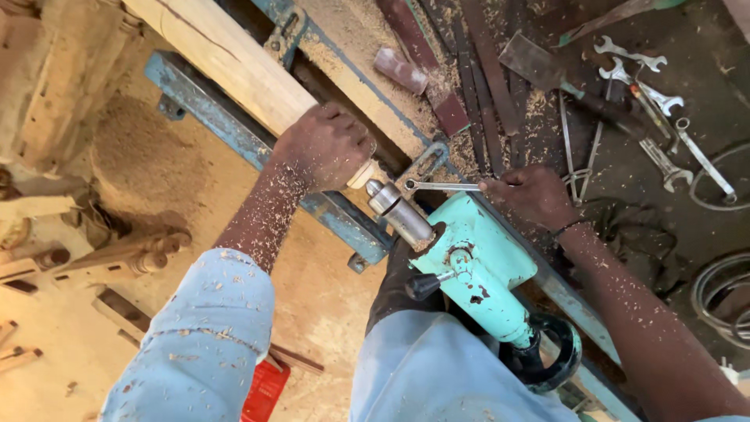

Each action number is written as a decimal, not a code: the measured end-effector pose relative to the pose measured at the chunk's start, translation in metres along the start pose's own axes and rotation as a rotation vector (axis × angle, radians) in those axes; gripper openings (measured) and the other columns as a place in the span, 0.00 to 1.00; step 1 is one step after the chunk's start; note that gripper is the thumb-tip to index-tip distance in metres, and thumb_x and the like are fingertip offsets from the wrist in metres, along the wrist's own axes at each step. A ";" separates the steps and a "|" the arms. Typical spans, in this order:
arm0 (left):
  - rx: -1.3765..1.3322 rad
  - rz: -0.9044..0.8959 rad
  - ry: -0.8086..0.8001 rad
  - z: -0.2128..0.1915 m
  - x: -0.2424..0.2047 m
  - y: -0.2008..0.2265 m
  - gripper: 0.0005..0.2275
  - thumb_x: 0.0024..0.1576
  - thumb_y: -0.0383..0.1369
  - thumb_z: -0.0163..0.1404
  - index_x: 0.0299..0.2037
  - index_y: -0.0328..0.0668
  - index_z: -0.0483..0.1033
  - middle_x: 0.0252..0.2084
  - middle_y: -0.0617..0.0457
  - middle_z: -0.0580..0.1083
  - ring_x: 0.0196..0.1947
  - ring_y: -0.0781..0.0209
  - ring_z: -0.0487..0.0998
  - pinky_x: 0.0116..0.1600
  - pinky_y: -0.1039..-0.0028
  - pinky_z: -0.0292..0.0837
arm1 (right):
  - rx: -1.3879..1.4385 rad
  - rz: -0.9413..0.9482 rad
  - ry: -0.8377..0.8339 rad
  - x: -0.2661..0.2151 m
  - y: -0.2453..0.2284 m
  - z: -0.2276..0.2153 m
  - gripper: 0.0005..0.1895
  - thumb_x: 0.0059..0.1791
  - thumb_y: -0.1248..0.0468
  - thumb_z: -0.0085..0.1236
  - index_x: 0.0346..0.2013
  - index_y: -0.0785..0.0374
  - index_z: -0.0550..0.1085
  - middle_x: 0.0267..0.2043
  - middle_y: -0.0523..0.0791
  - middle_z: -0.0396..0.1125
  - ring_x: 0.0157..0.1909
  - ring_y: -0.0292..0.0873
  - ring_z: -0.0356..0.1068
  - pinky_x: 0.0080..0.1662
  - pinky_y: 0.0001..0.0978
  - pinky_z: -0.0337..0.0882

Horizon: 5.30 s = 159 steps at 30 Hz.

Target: The person smooths a rotating wooden leg on a lathe by holding sandpaper against it with both hands. They then use a wrench to adjust and tighten components of the machine's hardware.

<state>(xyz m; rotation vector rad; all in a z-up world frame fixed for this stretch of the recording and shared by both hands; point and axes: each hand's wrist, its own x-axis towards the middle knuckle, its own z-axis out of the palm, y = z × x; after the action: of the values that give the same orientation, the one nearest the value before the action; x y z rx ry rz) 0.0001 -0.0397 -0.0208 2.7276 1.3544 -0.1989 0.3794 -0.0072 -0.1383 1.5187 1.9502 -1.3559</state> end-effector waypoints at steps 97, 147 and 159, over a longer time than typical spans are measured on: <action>-0.554 0.041 -0.978 0.159 0.110 0.039 0.22 0.46 0.48 0.64 0.47 0.47 0.81 0.44 0.44 0.79 0.47 0.47 0.81 0.51 0.56 0.77 | 1.816 -0.245 0.228 0.157 0.013 -0.001 0.43 0.54 0.32 0.33 0.48 0.67 0.79 0.46 0.52 0.78 0.56 0.52 0.77 0.66 0.48 0.71; -0.328 -0.679 0.469 -0.016 -0.049 -0.152 0.15 0.62 0.41 0.45 0.50 0.41 0.77 0.55 0.48 0.73 0.65 0.46 0.68 0.74 0.51 0.51 | 1.352 -0.231 0.498 0.254 -0.265 0.021 0.10 0.54 0.73 0.54 0.47 0.63 0.64 0.43 0.46 0.69 0.42 0.39 0.78 0.39 0.31 0.81; -0.360 -0.698 0.466 -0.017 -0.052 -0.156 0.14 0.61 0.39 0.47 0.49 0.41 0.78 0.56 0.48 0.73 0.67 0.45 0.66 0.76 0.50 0.48 | 1.011 -0.184 0.689 0.201 -0.250 0.068 0.07 0.53 0.71 0.58 0.42 0.69 0.68 0.39 0.50 0.73 0.40 0.41 0.77 0.40 0.29 0.83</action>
<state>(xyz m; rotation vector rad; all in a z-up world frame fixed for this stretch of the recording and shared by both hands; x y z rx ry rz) -0.1541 0.0152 0.0005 1.9784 2.1622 0.6135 0.0634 0.0568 -0.1982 2.5661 1.8231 -2.3480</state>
